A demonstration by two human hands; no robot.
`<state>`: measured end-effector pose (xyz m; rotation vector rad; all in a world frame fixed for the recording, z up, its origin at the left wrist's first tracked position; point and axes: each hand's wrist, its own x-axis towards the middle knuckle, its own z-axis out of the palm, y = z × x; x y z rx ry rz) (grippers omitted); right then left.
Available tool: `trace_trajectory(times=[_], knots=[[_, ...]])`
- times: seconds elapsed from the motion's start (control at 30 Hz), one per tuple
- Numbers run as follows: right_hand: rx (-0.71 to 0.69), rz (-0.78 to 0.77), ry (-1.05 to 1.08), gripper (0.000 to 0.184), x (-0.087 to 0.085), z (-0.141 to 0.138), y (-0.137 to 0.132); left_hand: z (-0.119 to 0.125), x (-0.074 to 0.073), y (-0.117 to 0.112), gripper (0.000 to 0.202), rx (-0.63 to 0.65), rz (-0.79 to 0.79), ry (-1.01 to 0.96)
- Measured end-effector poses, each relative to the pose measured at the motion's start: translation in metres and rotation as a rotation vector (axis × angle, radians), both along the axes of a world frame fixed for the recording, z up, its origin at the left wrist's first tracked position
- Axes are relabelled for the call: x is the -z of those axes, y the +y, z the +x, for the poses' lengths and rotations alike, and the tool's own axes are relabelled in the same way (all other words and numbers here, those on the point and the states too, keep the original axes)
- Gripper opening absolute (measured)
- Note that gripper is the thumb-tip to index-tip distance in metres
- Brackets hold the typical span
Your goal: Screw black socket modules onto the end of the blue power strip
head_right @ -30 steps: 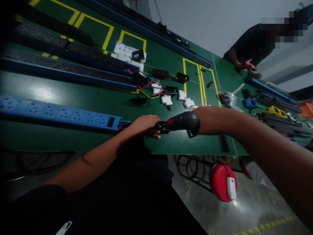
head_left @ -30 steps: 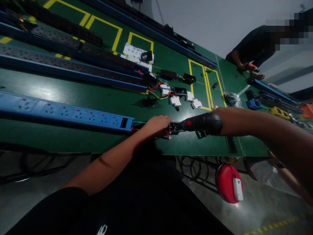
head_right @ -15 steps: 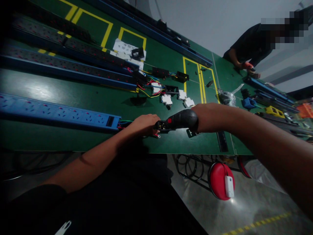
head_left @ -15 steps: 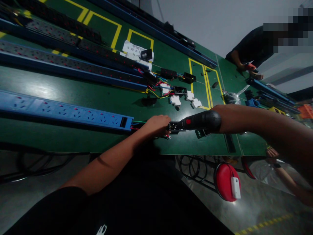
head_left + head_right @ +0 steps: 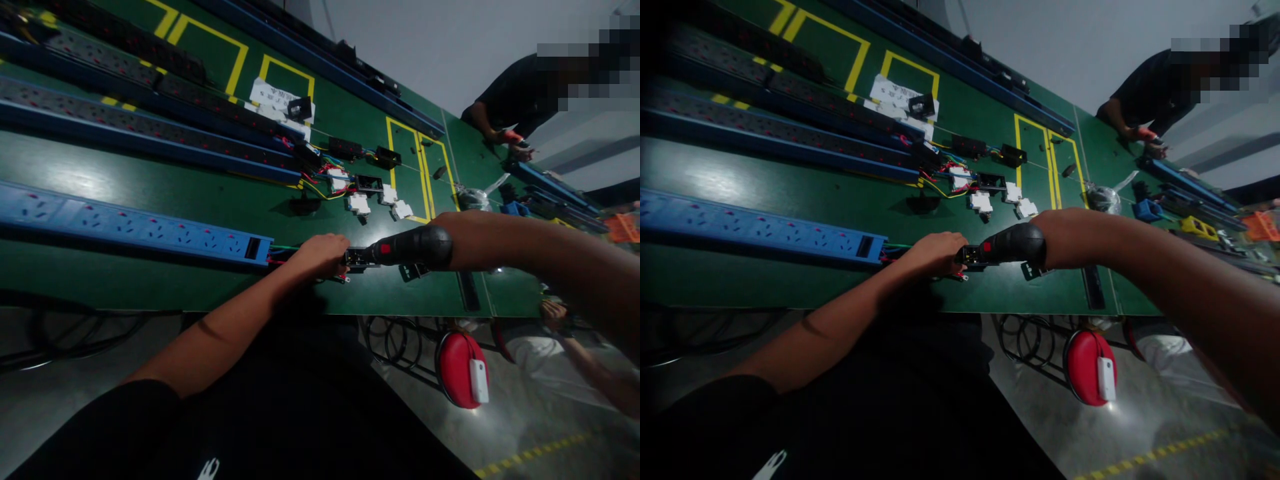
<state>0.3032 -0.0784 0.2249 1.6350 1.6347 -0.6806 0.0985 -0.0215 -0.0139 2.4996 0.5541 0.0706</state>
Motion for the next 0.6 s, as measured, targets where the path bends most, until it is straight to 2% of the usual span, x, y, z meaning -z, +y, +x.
trace_trajectory(times=[0.3, 0.6], knots=[[0.072, 0.033, 0.018, 0.014, -0.0014, -0.0041, -0.0039, -0.0014, -0.0014, -0.0010, 0.042, -0.013, 0.008, -0.013], [0.032, 0.074, 0.031, 0.021, 0.0046, 0.0005, -0.0048, -0.0006, -0.0010, -0.0014, 0.044, -0.012, 0.017, -0.001]])
